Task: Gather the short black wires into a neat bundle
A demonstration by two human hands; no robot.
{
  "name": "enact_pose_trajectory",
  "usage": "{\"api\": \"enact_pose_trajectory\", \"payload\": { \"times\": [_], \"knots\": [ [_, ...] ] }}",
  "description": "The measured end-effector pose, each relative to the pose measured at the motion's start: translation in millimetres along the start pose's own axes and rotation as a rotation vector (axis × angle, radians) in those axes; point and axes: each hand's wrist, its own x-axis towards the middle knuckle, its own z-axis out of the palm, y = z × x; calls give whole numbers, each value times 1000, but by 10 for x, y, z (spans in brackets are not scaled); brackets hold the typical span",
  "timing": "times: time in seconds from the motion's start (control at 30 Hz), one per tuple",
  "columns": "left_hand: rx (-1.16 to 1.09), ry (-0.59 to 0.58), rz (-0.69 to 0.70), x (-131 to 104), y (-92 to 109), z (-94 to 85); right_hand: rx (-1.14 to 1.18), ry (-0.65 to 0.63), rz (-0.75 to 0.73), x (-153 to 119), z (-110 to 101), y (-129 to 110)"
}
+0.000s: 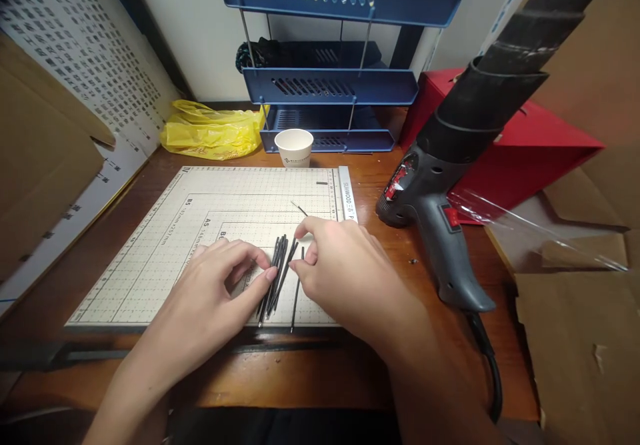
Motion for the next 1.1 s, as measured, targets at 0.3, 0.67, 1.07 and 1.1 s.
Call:
{"api": "enact_pose_trajectory", "payload": {
  "times": [0.3,0.67,1.07,1.1],
  "knots": [
    [16,48,6,-8,-24,18,-18,28,11,-24,-21,38],
    [-3,21,1,-6,-44,10,-4,16,-25,-10,49,-38],
    [-8,-11,41,-39,-67,-18,29,-48,30,-34,18,-11],
    [-4,-4,46,-36,-65,-16,15,-42,37,-27,19,-32]
  ]
}}
